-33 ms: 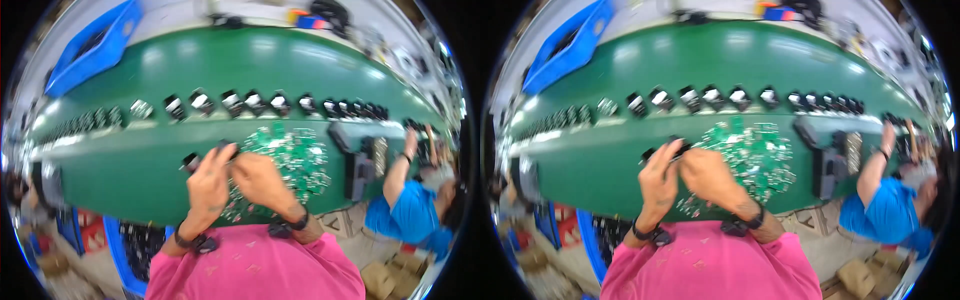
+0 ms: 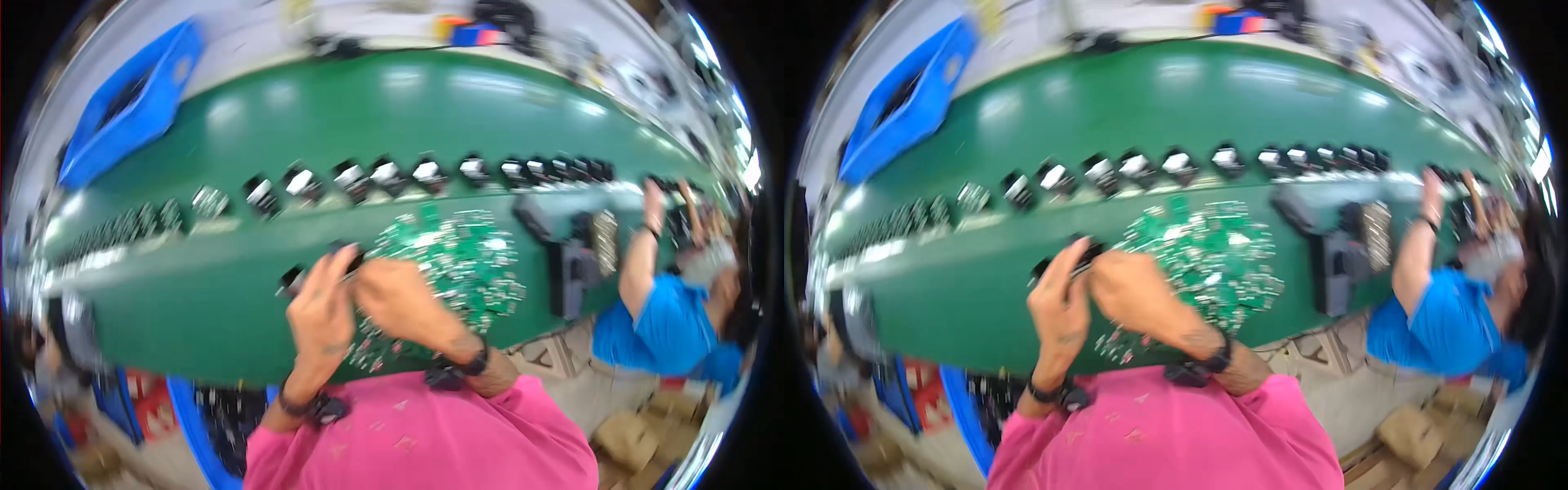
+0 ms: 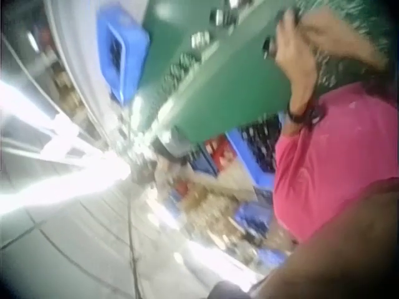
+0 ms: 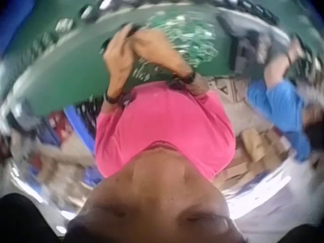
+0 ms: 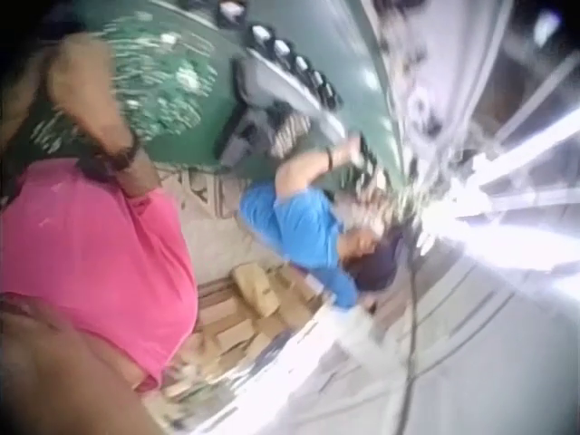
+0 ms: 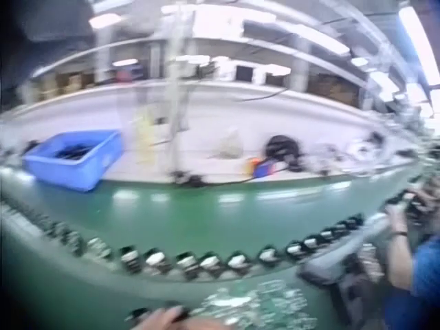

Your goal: The person picks up a circuit board and a black plastic housing, fits the board into the housing, and presses them together before placing the unit on a conveyor belt.

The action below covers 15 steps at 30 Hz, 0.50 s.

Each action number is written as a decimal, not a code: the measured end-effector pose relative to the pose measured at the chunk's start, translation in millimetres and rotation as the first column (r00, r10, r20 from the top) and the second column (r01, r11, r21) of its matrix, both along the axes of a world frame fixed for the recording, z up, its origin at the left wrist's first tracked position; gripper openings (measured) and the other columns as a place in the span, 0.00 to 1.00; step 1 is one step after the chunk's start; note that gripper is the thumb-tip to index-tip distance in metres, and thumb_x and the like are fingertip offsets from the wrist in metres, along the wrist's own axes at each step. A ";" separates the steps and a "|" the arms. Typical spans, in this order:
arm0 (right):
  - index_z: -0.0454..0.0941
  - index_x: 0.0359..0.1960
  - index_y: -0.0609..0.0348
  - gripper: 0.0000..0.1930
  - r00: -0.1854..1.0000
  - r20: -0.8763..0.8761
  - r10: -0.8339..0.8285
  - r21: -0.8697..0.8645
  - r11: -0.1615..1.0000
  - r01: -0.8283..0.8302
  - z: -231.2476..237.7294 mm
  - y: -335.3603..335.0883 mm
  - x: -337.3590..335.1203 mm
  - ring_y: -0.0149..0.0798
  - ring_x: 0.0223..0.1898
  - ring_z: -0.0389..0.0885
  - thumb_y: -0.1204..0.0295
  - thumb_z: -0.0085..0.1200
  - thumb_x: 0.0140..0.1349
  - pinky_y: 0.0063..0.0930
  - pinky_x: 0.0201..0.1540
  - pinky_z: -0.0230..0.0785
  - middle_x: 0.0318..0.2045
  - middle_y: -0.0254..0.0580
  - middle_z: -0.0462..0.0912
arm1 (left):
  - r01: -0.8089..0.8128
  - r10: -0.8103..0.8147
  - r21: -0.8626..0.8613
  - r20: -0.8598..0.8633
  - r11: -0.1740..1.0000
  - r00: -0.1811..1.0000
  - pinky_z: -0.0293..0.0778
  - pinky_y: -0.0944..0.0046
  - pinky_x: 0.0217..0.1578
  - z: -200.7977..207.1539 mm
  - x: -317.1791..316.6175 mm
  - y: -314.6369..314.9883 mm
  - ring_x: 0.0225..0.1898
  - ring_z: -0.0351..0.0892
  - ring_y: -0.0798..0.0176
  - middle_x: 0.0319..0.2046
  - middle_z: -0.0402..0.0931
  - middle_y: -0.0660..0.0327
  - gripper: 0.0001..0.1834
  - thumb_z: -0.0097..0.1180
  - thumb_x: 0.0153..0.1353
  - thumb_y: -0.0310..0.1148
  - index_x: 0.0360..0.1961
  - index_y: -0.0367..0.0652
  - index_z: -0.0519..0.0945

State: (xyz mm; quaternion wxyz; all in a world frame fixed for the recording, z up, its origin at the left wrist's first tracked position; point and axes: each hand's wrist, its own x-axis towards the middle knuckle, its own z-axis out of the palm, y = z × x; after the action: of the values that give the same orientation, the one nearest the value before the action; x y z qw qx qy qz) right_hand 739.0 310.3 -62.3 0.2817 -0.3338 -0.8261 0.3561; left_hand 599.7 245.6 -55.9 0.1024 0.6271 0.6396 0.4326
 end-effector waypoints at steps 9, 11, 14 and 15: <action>0.76 0.35 0.63 0.13 0.944 -0.190 -0.272 -0.210 0.950 0.231 11.6 -3.0 -8.0 0.60 0.33 0.81 0.63 0.55 0.64 0.51 0.36 0.72 0.27 0.54 0.81 | 0.001 0.135 -0.190 0.700 0.982 0.701 0.78 0.66 0.48 -0.3 -21.6 1.0 0.47 0.79 0.62 0.55 0.73 0.51 0.29 0.47 0.67 0.18 0.69 0.35 0.62; 0.76 0.34 0.64 0.13 0.940 -0.156 -0.304 -0.251 0.933 0.260 7.8 0.3 -2.7 0.60 0.33 0.81 0.64 0.55 0.64 0.51 0.36 0.72 0.26 0.54 0.82 | 0.123 0.025 -0.165 0.688 0.979 0.725 0.77 0.66 0.49 -13.5 -27.4 0.7 0.48 0.79 0.62 0.56 0.73 0.51 0.30 0.50 0.66 0.18 0.69 0.35 0.62; 0.76 0.31 0.66 0.13 0.976 -0.165 -0.146 -0.224 0.969 0.107 6.9 4.5 -5.4 0.58 0.31 0.83 0.65 0.56 0.63 0.48 0.34 0.73 0.24 0.55 0.82 | 0.190 -0.087 -0.079 0.676 0.979 0.732 0.79 0.70 0.42 1.8 -16.8 0.4 0.47 0.79 0.65 0.54 0.74 0.54 0.38 0.56 0.58 0.15 0.70 0.36 0.60; 0.76 0.29 0.66 0.13 0.958 -0.224 -0.179 -0.320 0.942 0.101 8.5 3.3 -2.0 0.56 0.30 0.83 0.65 0.58 0.62 0.46 0.32 0.73 0.24 0.55 0.82 | 0.226 -0.108 -0.089 0.676 0.970 0.729 0.79 0.69 0.44 7.2 -13.1 -0.6 0.48 0.78 0.64 0.54 0.74 0.54 0.39 0.57 0.57 0.14 0.70 0.36 0.60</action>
State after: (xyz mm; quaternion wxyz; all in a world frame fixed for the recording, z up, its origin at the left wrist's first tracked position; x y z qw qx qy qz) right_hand 737.0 313.7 -53.8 0.3534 -0.3842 -0.6929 0.4974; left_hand 586.7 245.0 -48.7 0.4142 0.4756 0.5349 0.5623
